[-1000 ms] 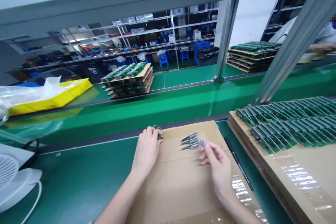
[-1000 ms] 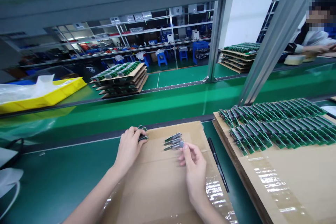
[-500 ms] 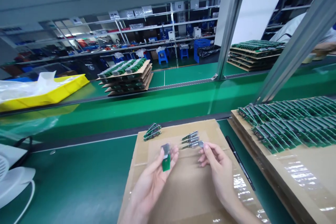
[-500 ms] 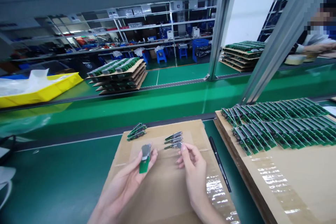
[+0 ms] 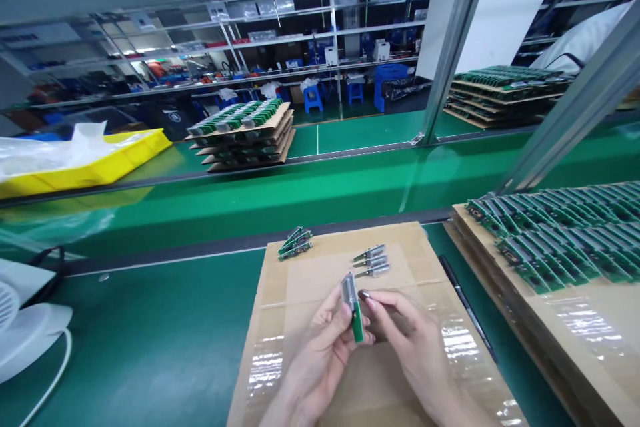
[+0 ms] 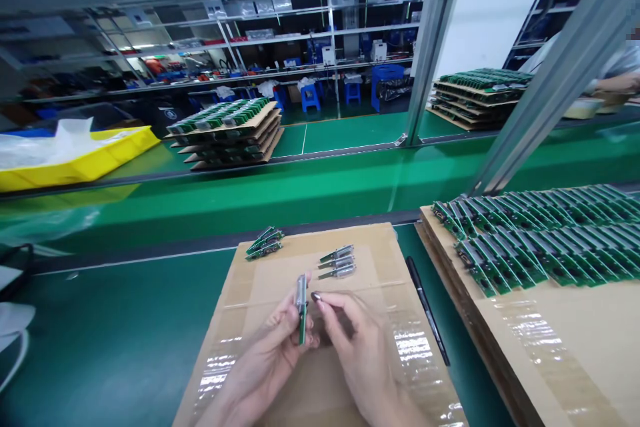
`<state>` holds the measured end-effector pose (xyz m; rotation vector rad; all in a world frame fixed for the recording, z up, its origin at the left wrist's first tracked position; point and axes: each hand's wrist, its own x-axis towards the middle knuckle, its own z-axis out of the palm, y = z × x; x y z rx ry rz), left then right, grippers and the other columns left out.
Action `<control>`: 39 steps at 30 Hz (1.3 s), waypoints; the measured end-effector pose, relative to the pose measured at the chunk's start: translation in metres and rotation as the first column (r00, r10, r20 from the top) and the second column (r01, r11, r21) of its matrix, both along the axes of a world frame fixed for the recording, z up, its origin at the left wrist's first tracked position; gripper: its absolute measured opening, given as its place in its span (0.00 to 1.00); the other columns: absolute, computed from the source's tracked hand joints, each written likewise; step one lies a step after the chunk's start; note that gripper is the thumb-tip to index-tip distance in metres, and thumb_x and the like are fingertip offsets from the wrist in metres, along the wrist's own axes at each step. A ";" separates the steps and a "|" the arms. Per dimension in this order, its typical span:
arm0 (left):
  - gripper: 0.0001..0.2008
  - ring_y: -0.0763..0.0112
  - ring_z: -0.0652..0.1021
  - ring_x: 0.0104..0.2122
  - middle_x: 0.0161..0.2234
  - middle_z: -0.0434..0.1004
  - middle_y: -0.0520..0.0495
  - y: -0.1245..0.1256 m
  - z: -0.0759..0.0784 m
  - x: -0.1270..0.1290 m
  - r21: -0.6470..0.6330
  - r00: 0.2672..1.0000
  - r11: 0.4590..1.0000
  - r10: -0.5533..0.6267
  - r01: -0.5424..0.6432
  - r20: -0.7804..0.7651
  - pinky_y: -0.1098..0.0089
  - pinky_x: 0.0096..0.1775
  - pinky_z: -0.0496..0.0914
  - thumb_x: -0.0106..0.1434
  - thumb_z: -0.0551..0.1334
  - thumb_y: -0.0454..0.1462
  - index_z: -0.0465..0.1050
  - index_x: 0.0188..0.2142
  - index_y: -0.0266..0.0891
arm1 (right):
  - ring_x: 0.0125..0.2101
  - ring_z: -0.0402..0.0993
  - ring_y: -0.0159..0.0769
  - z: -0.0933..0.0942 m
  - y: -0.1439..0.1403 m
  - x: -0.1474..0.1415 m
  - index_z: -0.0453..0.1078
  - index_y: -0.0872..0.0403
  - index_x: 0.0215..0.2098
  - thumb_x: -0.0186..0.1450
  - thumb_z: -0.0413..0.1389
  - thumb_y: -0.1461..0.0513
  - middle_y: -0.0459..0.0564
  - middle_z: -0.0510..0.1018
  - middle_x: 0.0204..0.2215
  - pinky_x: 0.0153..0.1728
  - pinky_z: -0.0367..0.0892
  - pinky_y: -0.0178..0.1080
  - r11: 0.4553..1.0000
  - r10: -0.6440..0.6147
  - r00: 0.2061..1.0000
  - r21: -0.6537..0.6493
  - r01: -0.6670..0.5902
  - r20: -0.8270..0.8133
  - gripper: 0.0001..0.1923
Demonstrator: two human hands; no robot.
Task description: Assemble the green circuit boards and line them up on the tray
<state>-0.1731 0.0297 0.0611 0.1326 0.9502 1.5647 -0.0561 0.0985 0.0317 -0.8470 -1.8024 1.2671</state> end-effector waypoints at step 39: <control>0.25 0.75 0.68 0.20 0.16 0.68 0.56 -0.005 0.013 0.012 -0.112 0.737 0.967 0.095 -0.227 -0.669 0.73 0.27 0.66 0.49 0.70 0.38 0.74 0.49 0.43 | 0.35 0.74 0.41 0.025 0.000 -0.002 0.76 0.50 0.43 0.60 0.57 0.53 0.52 0.81 0.33 0.41 0.65 0.41 0.621 0.130 0.906 -0.679 -0.391 -0.403 0.15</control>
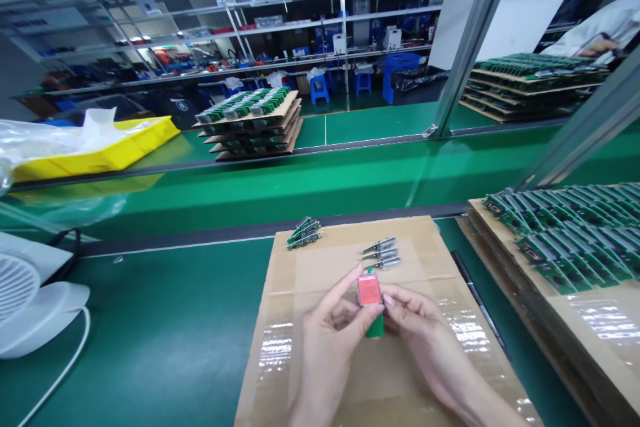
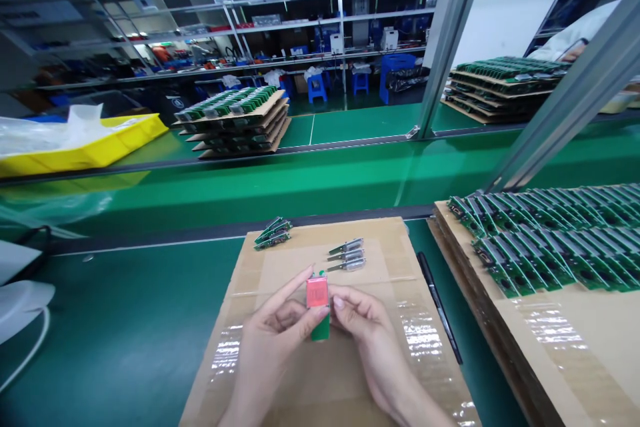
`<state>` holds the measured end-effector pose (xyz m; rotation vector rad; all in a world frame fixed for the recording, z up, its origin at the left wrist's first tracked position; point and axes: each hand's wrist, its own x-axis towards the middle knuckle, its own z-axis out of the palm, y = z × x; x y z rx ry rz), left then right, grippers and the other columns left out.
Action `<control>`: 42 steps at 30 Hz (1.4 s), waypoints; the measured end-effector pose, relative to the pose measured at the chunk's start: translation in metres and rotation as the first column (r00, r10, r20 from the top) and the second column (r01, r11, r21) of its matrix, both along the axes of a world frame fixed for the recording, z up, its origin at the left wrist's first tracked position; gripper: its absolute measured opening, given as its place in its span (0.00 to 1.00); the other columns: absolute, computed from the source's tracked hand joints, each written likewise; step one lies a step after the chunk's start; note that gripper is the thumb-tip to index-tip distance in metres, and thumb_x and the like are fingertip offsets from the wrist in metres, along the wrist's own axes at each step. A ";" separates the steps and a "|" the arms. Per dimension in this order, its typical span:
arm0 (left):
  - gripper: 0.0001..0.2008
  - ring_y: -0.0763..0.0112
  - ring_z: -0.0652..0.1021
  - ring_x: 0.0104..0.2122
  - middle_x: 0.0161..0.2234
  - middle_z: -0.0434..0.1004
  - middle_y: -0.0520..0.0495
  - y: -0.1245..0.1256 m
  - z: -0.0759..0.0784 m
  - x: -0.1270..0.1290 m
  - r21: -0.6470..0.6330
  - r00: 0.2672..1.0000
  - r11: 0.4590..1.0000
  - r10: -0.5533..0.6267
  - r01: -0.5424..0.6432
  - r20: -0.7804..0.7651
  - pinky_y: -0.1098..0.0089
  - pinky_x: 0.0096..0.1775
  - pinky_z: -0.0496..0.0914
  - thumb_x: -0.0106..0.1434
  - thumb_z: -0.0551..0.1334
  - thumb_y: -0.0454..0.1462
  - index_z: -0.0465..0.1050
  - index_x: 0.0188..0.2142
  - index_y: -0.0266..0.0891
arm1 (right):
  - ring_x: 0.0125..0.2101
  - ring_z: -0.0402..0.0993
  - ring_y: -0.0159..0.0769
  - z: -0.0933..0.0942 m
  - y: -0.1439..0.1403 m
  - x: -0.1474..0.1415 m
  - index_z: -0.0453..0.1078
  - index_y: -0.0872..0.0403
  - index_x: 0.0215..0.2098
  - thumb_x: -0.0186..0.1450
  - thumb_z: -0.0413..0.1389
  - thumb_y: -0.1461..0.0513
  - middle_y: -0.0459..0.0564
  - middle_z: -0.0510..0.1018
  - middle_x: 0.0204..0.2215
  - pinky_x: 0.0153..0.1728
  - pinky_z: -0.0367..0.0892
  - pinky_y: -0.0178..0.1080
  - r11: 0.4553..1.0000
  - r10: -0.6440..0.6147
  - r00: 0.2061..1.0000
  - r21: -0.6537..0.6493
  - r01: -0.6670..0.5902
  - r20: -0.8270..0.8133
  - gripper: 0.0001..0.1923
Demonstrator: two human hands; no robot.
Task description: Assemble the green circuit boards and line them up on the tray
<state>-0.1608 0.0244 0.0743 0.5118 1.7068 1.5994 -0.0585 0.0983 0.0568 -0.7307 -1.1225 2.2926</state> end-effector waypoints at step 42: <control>0.13 0.60 0.76 0.41 0.41 0.79 0.45 0.128 0.010 -0.058 -0.561 0.145 0.692 -0.679 0.455 -0.720 0.67 0.44 0.65 0.61 0.59 0.39 0.76 0.44 0.44 | 0.23 0.71 0.31 -0.022 0.022 -0.007 0.72 0.57 0.34 0.58 0.57 0.48 0.50 0.77 0.27 0.21 0.68 0.32 0.770 -0.620 0.774 0.291 0.568 0.128 0.19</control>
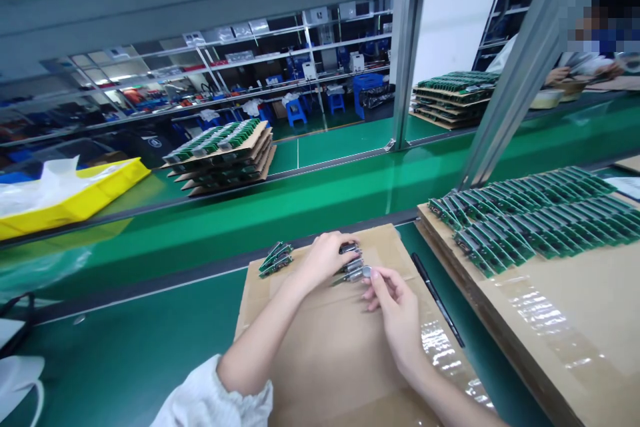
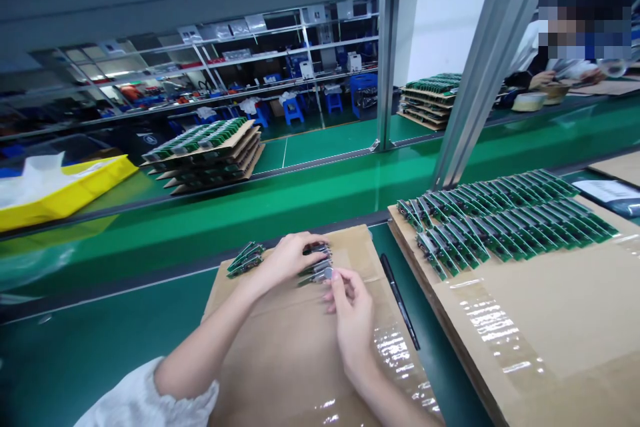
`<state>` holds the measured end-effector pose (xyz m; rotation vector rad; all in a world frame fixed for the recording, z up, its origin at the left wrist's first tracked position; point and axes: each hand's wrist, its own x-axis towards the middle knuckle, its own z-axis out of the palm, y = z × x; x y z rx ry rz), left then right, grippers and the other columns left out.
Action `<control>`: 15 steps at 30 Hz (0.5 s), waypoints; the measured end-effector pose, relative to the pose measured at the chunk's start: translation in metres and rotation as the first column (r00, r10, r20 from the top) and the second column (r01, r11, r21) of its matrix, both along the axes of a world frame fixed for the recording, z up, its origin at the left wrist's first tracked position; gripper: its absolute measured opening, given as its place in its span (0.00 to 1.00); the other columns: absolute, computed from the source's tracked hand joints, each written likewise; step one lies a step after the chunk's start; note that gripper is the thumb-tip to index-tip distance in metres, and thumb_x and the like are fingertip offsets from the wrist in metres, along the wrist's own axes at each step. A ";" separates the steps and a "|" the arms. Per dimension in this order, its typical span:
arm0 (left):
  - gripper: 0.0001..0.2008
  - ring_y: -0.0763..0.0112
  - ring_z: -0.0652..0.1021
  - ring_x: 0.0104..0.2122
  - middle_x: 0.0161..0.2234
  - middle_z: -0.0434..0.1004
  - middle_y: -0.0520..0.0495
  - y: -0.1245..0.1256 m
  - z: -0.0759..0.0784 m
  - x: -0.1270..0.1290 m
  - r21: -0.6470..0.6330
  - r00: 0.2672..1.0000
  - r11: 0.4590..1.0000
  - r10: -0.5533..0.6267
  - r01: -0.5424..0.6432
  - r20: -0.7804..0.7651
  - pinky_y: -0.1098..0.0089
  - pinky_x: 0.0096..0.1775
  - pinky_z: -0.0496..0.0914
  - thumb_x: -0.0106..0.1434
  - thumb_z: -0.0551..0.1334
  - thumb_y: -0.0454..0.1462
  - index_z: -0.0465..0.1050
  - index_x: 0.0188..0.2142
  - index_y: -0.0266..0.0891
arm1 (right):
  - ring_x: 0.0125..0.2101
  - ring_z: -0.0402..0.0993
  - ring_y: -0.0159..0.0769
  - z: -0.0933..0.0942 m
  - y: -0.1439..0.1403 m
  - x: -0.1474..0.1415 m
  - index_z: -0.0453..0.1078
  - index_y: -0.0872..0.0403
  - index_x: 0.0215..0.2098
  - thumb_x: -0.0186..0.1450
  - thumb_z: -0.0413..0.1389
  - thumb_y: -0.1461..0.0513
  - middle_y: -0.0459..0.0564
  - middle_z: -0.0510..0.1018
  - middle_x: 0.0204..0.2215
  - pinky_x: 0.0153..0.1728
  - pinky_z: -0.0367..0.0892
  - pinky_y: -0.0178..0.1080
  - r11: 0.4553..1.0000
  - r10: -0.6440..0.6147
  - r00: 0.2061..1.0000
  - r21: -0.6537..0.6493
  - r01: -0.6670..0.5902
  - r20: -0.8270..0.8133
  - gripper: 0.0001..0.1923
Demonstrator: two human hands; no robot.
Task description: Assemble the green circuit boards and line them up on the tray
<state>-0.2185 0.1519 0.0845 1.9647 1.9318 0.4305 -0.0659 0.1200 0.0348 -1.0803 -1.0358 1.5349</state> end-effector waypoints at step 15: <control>0.15 0.65 0.74 0.42 0.44 0.77 0.49 -0.015 0.000 -0.012 0.053 0.993 0.995 0.085 -0.081 -0.083 0.69 0.44 0.65 0.66 0.54 0.41 0.70 0.51 0.47 | 0.22 0.70 0.30 -0.002 0.002 -0.001 0.72 0.57 0.33 0.55 0.59 0.46 0.50 0.78 0.26 0.19 0.67 0.31 1.000 -0.008 1.000 -0.030 0.007 -0.009 0.22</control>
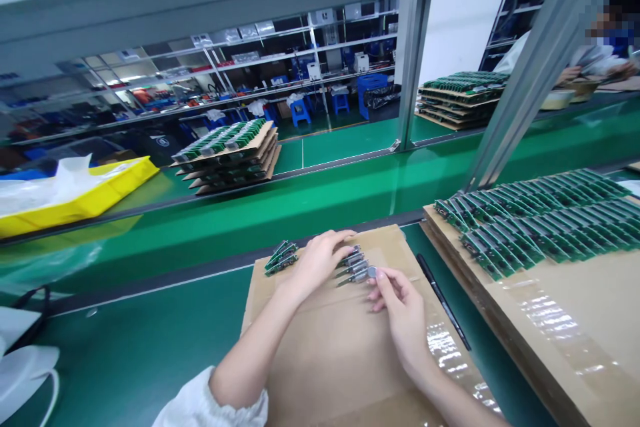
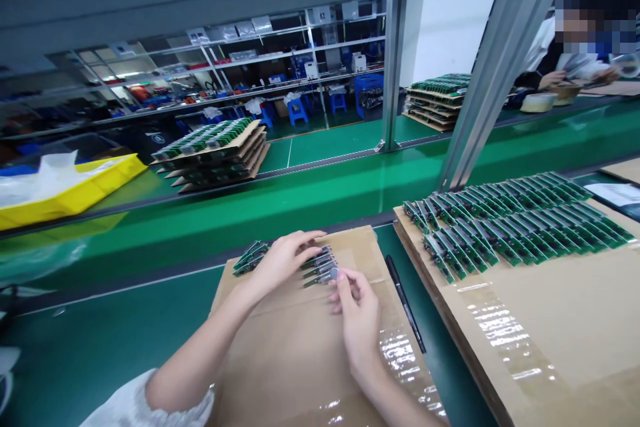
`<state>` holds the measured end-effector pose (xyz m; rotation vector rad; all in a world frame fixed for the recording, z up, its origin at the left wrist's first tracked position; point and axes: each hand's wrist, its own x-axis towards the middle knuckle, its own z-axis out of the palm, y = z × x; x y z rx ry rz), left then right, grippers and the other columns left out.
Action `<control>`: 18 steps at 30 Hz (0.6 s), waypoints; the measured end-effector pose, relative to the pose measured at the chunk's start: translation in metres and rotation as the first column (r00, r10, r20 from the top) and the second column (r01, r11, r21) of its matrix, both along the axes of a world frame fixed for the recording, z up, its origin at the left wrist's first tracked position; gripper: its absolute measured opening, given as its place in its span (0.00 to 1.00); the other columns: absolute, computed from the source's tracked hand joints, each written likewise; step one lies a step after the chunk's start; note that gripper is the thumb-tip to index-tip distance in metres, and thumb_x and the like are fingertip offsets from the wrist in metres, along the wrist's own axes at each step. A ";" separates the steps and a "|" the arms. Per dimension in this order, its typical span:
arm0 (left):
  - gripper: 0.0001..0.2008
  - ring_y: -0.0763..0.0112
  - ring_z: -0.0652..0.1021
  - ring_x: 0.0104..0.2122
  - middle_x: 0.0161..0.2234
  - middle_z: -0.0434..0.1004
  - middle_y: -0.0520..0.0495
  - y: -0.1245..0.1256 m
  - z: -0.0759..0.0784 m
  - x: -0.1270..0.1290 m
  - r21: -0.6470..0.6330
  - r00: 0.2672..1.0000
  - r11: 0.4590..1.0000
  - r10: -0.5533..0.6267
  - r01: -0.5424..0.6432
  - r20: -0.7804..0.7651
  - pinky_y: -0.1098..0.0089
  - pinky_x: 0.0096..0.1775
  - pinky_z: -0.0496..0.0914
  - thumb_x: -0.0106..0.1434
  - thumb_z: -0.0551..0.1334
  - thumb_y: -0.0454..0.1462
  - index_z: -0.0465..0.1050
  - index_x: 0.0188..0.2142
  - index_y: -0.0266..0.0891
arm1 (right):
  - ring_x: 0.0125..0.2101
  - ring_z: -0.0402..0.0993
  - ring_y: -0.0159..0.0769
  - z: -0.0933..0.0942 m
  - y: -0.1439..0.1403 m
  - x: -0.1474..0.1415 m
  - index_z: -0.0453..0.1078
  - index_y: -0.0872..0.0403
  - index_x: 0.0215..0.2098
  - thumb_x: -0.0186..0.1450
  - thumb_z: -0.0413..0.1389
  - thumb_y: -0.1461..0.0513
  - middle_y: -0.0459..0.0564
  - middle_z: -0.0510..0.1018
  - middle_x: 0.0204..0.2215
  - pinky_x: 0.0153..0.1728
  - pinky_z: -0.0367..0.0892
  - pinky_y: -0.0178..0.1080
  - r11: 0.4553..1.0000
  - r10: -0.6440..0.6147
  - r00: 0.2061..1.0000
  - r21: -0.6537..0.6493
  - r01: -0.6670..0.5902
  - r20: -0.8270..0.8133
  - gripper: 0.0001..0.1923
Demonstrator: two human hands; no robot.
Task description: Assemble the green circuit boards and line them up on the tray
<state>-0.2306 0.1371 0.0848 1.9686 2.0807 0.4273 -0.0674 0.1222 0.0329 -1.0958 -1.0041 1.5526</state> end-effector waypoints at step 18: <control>0.10 0.55 0.69 0.40 0.39 0.72 0.41 -0.067 -0.027 -0.048 0.254 0.913 0.891 0.403 -0.376 -0.064 0.58 0.43 0.63 0.59 0.55 0.31 0.70 0.40 0.39 | 0.21 0.69 0.29 -0.001 -0.001 0.000 0.73 0.56 0.32 0.53 0.60 0.47 0.49 0.77 0.25 0.19 0.67 0.32 0.999 0.035 0.999 -0.024 -0.036 -0.023 0.21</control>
